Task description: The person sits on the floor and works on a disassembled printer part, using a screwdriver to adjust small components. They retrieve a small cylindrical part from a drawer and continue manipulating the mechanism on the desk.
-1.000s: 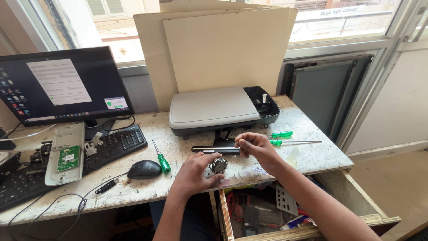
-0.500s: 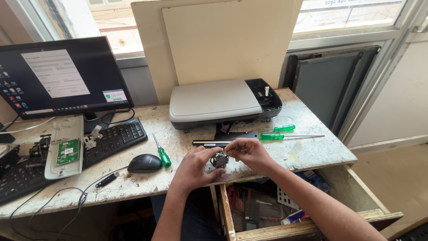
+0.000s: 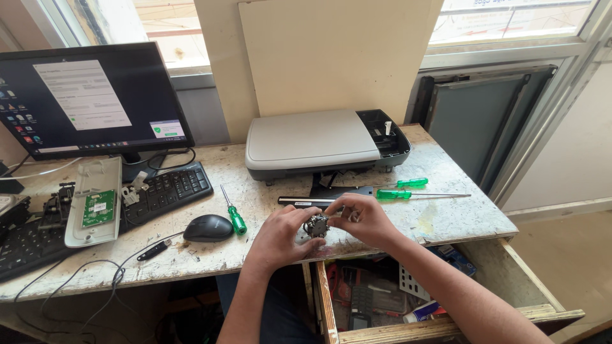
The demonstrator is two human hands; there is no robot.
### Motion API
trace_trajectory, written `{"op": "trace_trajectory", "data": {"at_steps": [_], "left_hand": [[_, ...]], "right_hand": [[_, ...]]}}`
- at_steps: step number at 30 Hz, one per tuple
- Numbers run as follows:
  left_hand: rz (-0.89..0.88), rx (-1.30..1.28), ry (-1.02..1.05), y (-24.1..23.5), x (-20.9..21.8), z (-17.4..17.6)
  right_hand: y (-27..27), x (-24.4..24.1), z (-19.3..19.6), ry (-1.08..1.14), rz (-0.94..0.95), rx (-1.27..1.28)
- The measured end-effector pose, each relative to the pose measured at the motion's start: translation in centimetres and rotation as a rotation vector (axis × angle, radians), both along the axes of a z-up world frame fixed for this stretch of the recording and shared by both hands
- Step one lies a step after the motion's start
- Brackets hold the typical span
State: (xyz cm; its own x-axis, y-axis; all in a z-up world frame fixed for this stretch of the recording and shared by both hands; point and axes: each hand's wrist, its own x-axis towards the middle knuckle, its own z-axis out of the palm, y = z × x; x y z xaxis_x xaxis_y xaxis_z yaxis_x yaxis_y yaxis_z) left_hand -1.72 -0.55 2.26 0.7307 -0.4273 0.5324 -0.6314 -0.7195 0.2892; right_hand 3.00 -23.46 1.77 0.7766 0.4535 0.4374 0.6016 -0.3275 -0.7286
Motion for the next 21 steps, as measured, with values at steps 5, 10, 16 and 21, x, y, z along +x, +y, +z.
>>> {"op": "trace_trajectory", "data": {"at_steps": [5,10,16,21], "left_hand": [[0.118,0.046,0.083,0.0,0.4,-0.2],[0.135,0.083,0.093,0.0,0.7,-0.4],[0.137,0.11,0.126,-0.1,0.7,-0.6],[0.124,0.095,0.097,0.0,0.7,-0.6]], "right_hand": [[0.4,-1.0,0.8,-0.133,0.007,-0.175],[0.7,-1.2,1.1,-0.086,0.007,-0.249],[0.8,-1.4,0.8,-0.122,-0.032,-0.318],[0.9,-1.5,0.3,-0.2,-0.06,-0.343]]}}
